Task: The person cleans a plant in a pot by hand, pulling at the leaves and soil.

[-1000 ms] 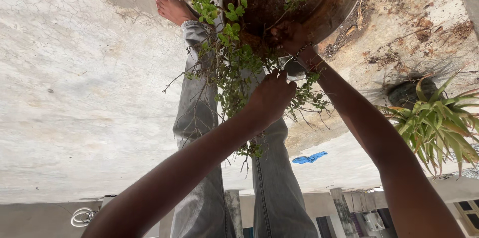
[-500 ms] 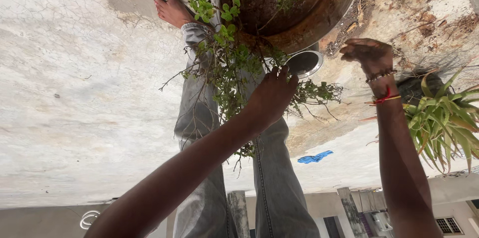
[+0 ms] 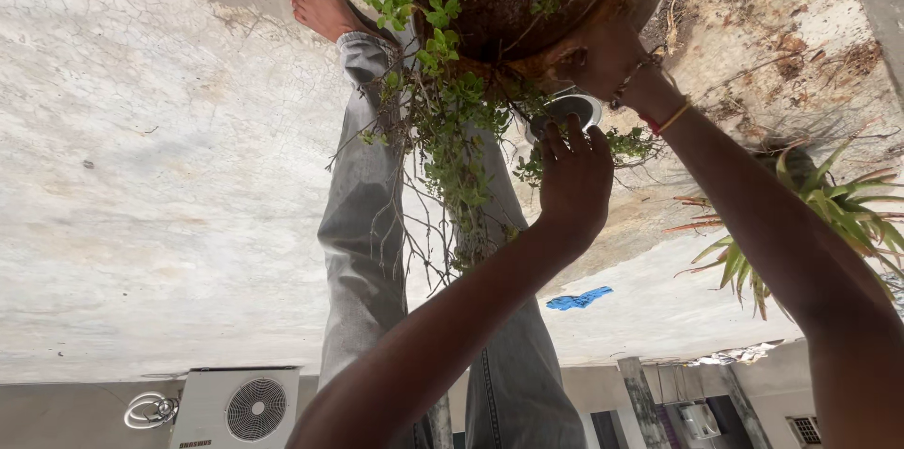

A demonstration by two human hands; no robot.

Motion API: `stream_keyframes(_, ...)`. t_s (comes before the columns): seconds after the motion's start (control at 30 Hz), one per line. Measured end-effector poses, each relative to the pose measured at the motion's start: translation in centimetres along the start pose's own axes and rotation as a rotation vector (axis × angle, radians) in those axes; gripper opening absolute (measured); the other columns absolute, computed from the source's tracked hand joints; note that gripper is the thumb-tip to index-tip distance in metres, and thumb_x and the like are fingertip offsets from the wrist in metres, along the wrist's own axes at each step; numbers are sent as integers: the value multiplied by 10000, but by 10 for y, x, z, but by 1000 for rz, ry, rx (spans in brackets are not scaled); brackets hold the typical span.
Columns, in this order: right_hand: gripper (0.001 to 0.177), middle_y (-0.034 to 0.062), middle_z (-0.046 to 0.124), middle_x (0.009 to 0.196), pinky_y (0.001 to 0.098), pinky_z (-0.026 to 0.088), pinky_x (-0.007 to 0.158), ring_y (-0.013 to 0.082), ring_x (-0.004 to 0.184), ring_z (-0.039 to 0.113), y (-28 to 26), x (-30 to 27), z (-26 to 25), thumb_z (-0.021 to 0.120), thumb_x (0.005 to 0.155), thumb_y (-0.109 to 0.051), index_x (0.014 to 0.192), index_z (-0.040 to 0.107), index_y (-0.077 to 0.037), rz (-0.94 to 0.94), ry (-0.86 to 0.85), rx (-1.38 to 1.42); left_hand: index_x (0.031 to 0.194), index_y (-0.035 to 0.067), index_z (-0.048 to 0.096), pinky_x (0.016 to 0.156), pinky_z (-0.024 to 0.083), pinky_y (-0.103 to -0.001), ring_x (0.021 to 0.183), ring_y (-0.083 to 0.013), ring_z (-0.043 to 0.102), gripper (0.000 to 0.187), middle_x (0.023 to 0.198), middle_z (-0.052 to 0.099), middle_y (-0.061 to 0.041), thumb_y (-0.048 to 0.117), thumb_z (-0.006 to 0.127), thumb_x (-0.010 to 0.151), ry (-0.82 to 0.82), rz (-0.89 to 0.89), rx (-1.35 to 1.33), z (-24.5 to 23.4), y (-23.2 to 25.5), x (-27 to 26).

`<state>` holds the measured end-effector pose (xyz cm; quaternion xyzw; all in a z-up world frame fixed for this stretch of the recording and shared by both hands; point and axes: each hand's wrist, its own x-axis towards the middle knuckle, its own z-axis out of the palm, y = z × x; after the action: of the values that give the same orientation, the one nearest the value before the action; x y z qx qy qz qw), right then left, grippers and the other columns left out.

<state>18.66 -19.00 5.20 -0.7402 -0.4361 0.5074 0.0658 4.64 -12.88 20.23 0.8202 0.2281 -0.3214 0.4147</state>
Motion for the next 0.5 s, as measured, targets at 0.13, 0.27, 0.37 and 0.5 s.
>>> stream_keyframes(0.13,276,90,787,931,431,587,760,253,824,730,-35,66,52,882,770,-334,957,827,-139,21,-186,-13,1376,-78,493,1154,398,-583,1355,-560,467,640,1476,426,-369,76,734,803,-27,-61,-9,6,5,8)
stream_keyframes(0.27,185,189,767,898,411,617,790,302,864,733,-34,87,90,828,789,-184,842,796,-9,159,-539,-346,1348,-56,524,1129,421,-586,1366,-544,475,560,1473,431,-372,71,697,831,-34,-53,-27,12,4,8)
stream_keyframes(0.37,170,189,753,937,434,627,769,317,883,731,-18,85,117,805,796,-166,894,788,-28,149,-473,-395,1366,-79,530,1127,428,-582,1340,-549,486,574,1418,465,-377,70,693,836,-5,-48,-35,16,1,6)
stream_keyframes(0.5,232,196,748,898,462,606,773,345,822,727,0,61,113,794,846,-258,941,788,-47,9,-312,-331,1341,-100,559,1096,446,-589,1328,-546,498,558,1377,497,-363,73,701,830,80,-31,-51,19,0,1)
